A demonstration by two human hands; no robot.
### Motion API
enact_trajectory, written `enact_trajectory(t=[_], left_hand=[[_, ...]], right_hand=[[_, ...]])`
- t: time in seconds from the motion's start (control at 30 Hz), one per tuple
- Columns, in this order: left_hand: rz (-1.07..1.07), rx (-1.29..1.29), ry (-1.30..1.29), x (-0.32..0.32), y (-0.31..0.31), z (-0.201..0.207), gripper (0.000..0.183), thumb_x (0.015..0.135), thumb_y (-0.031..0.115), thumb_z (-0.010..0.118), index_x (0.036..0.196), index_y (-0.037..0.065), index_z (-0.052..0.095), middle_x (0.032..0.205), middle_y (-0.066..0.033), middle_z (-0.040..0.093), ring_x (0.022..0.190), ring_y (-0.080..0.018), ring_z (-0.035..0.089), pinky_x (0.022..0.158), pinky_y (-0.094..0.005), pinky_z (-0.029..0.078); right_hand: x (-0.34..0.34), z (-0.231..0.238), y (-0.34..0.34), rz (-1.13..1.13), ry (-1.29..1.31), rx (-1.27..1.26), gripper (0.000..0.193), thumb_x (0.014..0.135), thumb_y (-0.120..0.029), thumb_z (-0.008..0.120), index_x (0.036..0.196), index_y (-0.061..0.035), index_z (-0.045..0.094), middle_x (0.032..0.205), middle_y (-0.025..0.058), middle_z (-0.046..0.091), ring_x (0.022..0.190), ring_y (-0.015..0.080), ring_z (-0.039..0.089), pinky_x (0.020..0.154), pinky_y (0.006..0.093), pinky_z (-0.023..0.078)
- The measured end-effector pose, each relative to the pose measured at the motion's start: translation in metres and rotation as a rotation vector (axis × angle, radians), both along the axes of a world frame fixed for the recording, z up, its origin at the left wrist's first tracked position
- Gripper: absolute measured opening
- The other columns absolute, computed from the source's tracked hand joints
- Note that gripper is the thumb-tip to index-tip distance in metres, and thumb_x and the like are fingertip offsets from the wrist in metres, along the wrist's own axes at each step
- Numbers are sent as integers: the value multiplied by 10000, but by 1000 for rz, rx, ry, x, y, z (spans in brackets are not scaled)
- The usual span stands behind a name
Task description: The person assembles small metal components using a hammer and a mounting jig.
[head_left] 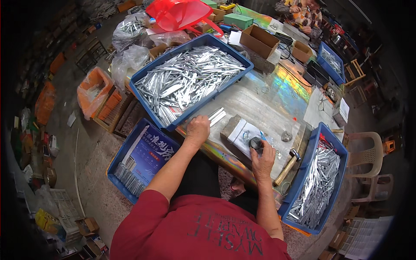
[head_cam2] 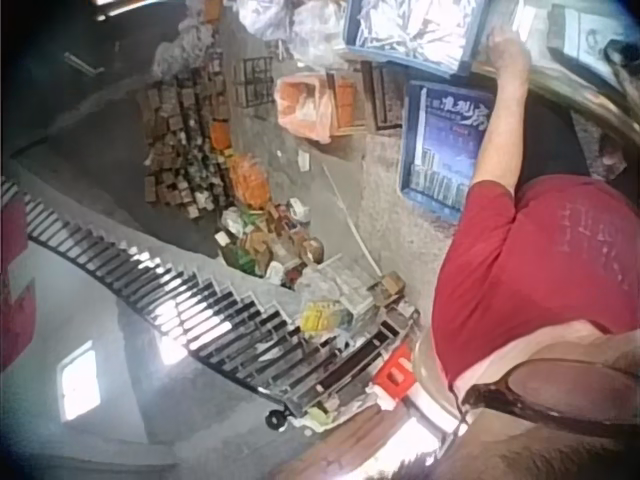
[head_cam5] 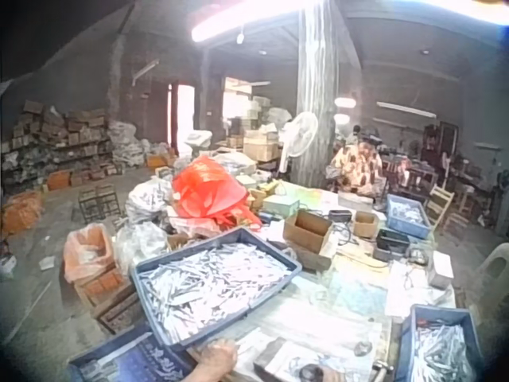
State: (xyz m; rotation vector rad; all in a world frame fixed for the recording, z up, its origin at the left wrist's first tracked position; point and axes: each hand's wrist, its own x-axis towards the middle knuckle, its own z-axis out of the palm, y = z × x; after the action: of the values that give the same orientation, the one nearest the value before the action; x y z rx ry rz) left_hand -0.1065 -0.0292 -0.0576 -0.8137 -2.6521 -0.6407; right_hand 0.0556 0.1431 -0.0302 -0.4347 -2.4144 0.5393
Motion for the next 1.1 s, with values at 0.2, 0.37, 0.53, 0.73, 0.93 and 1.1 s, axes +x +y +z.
enact_trajectory(t=[0.2, 0.37, 0.53, 0.73, 0.93, 1.1], left_hand=[[-81, 133, 108, 12, -19, 39, 107, 691, 103, 563, 659, 49, 475, 642, -112, 495, 635, -270, 514, 557, -346, 420], [-54, 188, 36, -23, -60, 70, 66, 709, 75, 533, 753, 36, 565, 713, -121, 548, 695, -285, 529, 640, -360, 422], [-30, -166, -158, -69, -102, 55, 140, 682, 78, 497, 778, 100, 597, 819, -109, 554, 809, -284, 533, 692, -364, 431], [-162, -478, -410, -86, -94, 58, 135, 636, 56, 511, 733, 107, 588, 842, -79, 548, 851, -260, 527, 697, -347, 425], [-274, -462, -377, -100, -102, 46, 88, 603, 23, 516, 684, 51, 534, 764, -98, 552, 775, -265, 540, 624, -353, 413], [-267, -505, -452, -102, -95, 49, 137, 571, 2, 539, 697, 55, 534, 771, -103, 550, 771, -265, 538, 629, -352, 413]], right_hand=[[8, 3, -2, 32, 33, -15, 373, 617, -91, 640, 948, -18, 485, 851, 131, 515, 779, 285, 478, 712, 372, 370], [27, 3, 1, -28, 50, -182, 326, 688, -100, 609, 970, 0, 480, 813, 113, 503, 730, 232, 469, 658, 318, 390], [33, 5, -6, -31, 64, -300, 301, 701, -88, 592, 968, -2, 484, 806, 101, 502, 707, 205, 462, 657, 307, 387], [36, 2, -7, -34, 84, -326, 238, 737, -60, 559, 957, 0, 489, 784, 57, 507, 685, 130, 455, 645, 252, 385], [41, -4, -5, -29, 116, -388, 206, 761, -50, 533, 955, -2, 486, 775, 39, 503, 664, 103, 448, 626, 228, 386], [46, -7, -4, -32, 115, -430, 196, 775, -60, 519, 961, -10, 485, 775, 30, 503, 664, 90, 446, 594, 213, 382]])
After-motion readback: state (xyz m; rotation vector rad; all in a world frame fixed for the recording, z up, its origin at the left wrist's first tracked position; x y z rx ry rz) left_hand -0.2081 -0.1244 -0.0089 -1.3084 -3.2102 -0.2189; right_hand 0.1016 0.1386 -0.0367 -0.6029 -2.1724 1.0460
